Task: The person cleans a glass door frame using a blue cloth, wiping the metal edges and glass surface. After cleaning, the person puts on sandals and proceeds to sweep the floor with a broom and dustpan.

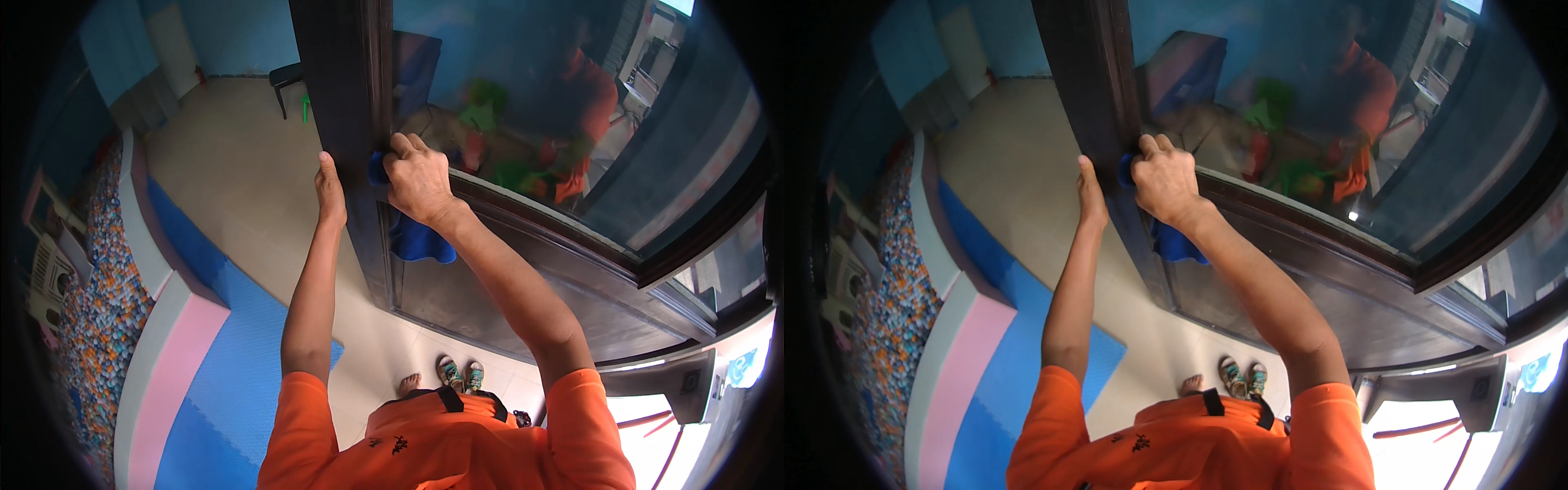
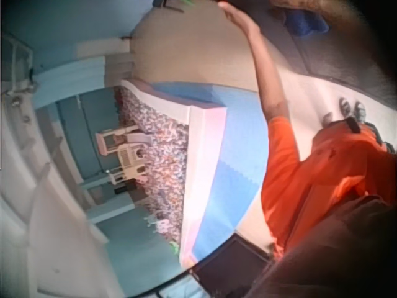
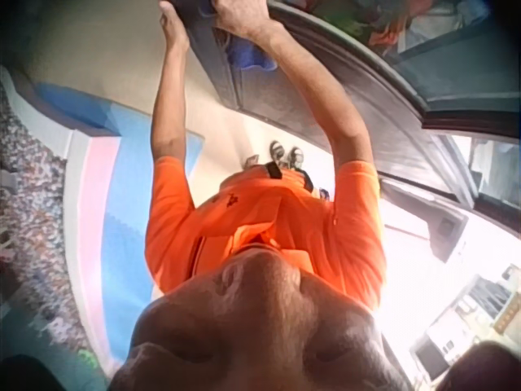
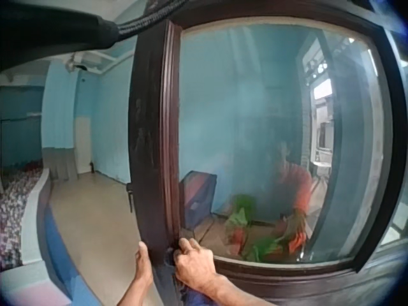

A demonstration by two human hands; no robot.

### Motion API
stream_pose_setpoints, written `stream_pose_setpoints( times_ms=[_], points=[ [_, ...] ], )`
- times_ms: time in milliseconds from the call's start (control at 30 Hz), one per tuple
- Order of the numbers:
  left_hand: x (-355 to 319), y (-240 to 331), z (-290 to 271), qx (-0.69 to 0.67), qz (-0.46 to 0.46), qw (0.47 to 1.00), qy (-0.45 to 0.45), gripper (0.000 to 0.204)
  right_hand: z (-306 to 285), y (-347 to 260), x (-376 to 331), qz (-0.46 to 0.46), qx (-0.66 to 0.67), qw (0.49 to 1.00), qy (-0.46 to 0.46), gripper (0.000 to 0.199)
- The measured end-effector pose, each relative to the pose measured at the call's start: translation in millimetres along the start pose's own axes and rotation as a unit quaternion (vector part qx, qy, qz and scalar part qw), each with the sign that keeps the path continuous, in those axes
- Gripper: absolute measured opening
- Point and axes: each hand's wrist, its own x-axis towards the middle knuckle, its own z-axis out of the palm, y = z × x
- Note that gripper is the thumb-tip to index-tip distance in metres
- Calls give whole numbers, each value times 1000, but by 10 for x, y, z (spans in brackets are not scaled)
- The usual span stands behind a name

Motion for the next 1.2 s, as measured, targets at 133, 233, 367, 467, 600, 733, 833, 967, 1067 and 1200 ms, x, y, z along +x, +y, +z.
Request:
stream_pose_setpoints(
  times_ms=[133,233,367,467,600,733,833,967,1067,1200],
  points=[
    [62,35,-34,-21,19,1000,3,87,-36,112,-190,-33,124,988,82,32],
    [40,-23,-23,-33,22,999,-6,84,-17,29,-117,-97,97,977,164,30],
    [62,-120,-56,-10,42,999,-9,75,235,-93,-95,-207,-25,968,139,19],
    [43,-114,20,-60,61,996,-33,70,239,-105,-207,-190,-65,974,105,16],
    [9,-29,61,-58,31,998,2,73,36,20,-508,-116,-81,987,80,26],
    [74,-139,30,-16,39,998,41,82,-467,326,-1117,-60,-74,989,110,37],
    [49,-125,81,-20,14,998,54,91,-992,600,-1671,10,-105,984,146,37],
    [-48,46,115,-24,-7,999,33,90,-1636,951,-2447,112,-179,966,147,46],
    [23,21,100,-19,-12,998,55,90,-2018,1159,-2881,164,-220,947,167,45],
    [34,-43,143,27,5,997,71,94,-2009,1094,-2823,178,-181,953,169,39]
  ],
)
